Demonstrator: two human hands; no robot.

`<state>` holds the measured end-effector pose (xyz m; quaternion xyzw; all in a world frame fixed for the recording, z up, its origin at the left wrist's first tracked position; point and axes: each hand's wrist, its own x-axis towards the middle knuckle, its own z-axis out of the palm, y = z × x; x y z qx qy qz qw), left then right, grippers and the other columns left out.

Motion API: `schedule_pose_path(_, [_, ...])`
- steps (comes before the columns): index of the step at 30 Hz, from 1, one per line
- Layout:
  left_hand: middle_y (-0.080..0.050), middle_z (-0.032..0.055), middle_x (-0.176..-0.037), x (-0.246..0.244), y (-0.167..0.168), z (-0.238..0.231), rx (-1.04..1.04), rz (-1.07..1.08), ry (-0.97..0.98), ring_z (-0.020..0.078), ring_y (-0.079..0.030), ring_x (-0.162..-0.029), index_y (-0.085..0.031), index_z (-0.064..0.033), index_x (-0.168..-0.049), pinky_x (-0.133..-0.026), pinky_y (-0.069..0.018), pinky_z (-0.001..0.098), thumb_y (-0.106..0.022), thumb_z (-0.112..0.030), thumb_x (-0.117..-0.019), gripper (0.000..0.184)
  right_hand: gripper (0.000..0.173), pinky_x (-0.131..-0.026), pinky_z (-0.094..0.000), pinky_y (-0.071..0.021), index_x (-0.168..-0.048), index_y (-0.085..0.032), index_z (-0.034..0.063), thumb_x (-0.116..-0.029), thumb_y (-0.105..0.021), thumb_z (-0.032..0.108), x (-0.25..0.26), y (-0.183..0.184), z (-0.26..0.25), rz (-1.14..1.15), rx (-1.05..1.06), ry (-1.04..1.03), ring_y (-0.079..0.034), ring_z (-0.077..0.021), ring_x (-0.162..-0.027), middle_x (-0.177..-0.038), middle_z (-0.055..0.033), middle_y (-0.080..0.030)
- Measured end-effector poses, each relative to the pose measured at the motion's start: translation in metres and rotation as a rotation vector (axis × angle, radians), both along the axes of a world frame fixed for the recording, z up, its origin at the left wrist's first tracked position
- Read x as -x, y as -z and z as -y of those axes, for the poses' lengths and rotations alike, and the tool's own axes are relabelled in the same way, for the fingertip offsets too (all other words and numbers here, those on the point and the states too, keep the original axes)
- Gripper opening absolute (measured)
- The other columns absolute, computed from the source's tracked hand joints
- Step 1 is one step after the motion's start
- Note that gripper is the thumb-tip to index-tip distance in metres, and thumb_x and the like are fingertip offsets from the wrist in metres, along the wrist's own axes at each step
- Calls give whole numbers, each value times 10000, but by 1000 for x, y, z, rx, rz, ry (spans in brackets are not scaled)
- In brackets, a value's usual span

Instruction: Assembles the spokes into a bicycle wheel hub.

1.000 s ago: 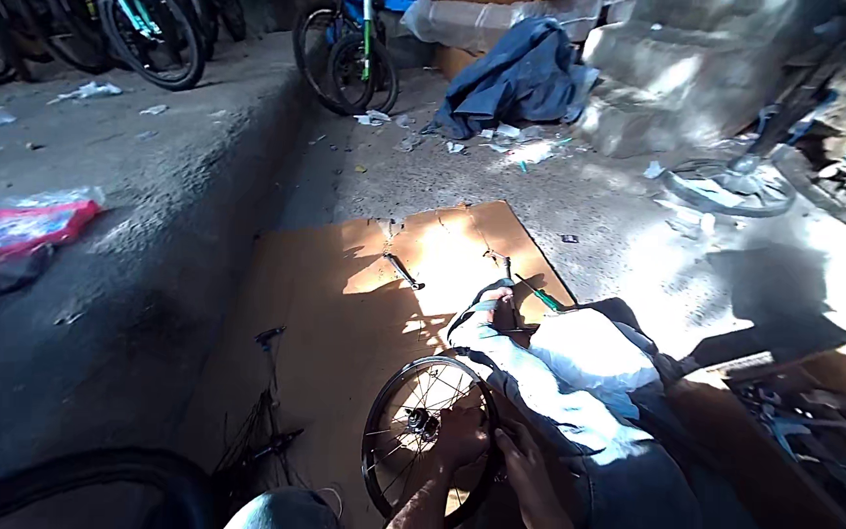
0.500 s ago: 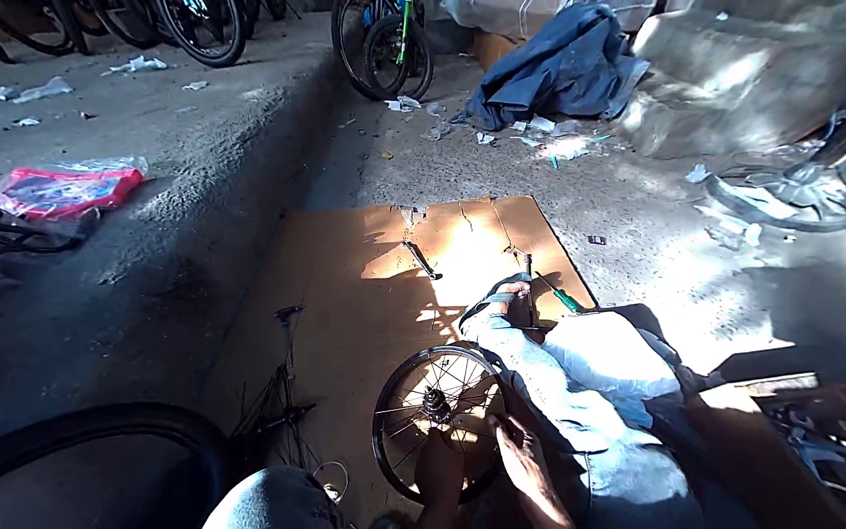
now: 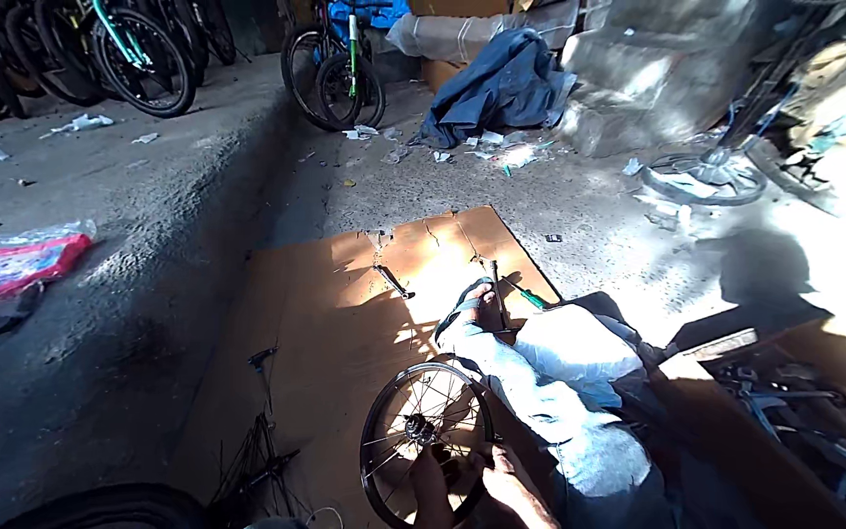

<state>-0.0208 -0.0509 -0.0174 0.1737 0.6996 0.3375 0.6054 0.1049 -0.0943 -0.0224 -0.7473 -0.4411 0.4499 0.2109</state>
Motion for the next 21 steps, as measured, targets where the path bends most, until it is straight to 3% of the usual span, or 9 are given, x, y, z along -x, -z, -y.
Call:
schedule_pose_path(3, [-678,259,-1065,7,11,-4,-58,-85,-51,317,-689,-879,-623,97,-1200,-806,-582,472,-479,-199,-1099,345,342,-1025,-498,-481,-1191,-702,65,-1011,-555,315,0,-3,0,-32,26,-14,-636,-295,-1171,-1220,-167,-682])
schedule_pose_path(7, [-692,209,-952,10,23,-16,-95,-99,-47,261,-676,-828,-671,84,-1077,-796,-574,429,-663,-241,-1023,330,375,-1030,-527,-476,-1229,-676,68,-1017,-541,346,4,-13,2,-40,69,-17,-605,-325,-1220,-1286,-189,-642])
schedule_pose_path(9, [-682,228,-1018,9,21,-22,-79,-71,-55,283,-676,-879,-644,93,-1138,-807,-574,452,-670,-269,-1019,381,385,-1052,-520,-459,-1247,-671,67,-1016,-546,348,5,-18,3,-51,87,-4,-577,-335,-1255,-1325,-196,-618])
schedule_pose_path(14, [-653,159,-869,2,23,-26,-55,-176,-66,228,-614,-750,-675,59,-1053,-709,-534,413,-675,-300,-1015,361,378,-1052,-511,-463,-1252,-670,71,-1022,-540,343,4,-15,4,-63,54,-5,-588,-321,-1246,-1315,-188,-628])
schedule_pose_path(16, [-637,165,-889,0,21,-25,-48,-176,-67,233,-603,-753,-663,53,-1085,-701,-527,414,-631,-275,-1039,333,375,-1041,-495,-471,-1221,-685,69,-1018,-538,349,3,-9,4,-74,12,4,-611,-303,-1206,-1265,-176,-653])
schedule_pose_path(18, [-645,213,-1019,0,13,-21,-49,-103,-97,272,-633,-829,-622,68,-1197,-747,-550,438,-560,-232,-1068,332,397,-1039,-481,-473,-1211,-690,54,-1029,-531,368,2,-6,4,-89,-11,43,-619,-294,-1190,-1243,-179,-662])
schedule_pose_path(21, [-669,190,-993,-1,1,-15,-34,-21,-122,235,-640,-731,-595,50,-1208,-641,-541,389,-496,-213,-1085,307,416,-1063,-463,-459,-1223,-694,21,-1028,-569,367,3,-15,2,-126,-3,165,-616,-295,-1212,-1258,-197,-662])
